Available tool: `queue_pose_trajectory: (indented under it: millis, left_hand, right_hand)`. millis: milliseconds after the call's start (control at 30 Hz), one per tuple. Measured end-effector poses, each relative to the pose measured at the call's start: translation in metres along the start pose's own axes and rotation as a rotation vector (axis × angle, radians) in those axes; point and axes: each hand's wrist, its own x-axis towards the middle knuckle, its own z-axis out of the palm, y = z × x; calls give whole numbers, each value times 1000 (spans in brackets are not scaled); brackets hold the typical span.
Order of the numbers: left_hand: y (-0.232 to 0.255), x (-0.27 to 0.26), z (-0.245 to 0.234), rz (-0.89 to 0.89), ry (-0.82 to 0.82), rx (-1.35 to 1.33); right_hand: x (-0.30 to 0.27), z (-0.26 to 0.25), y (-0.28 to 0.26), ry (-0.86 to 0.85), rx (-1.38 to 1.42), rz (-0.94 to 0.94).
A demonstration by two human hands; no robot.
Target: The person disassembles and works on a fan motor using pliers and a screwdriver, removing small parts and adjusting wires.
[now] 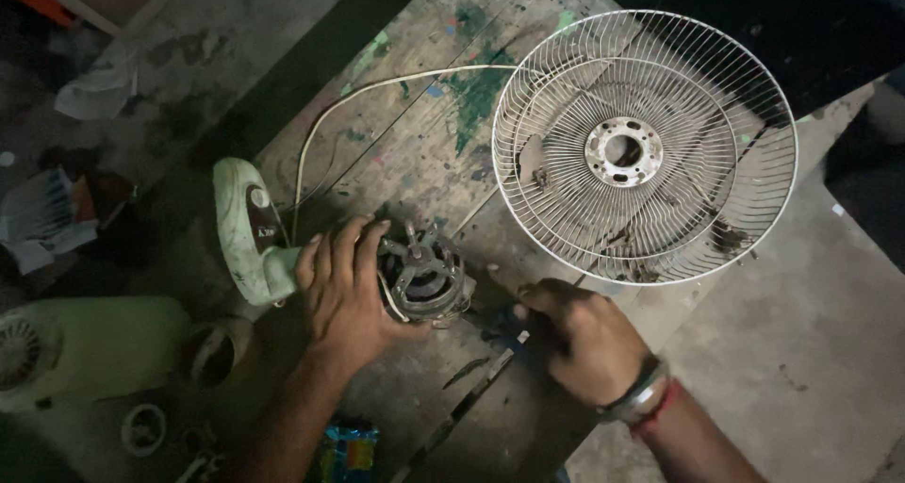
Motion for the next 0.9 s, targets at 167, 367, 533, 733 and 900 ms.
queue_pose_trajectory:
  millis: [167, 367, 533, 733, 900]
  left_hand:
    - [1, 1, 0, 9, 32, 49]
    - [3, -1, -7, 29, 67, 28]
    - [3, 0, -4, 45, 74, 25]
    - [10, -4, -9, 78, 145, -54]
    - [5, 0, -6, 56, 40, 43]
  right_hand:
    - [-2, 10, 3, 70, 25, -27]
    - [-5, 19, 3, 157, 64, -33]
    - [-5, 22, 13, 187, 108, -102]
    - [-9, 30, 19, 236, 78, -98]
    - [-15, 5, 19, 159, 18, -154]
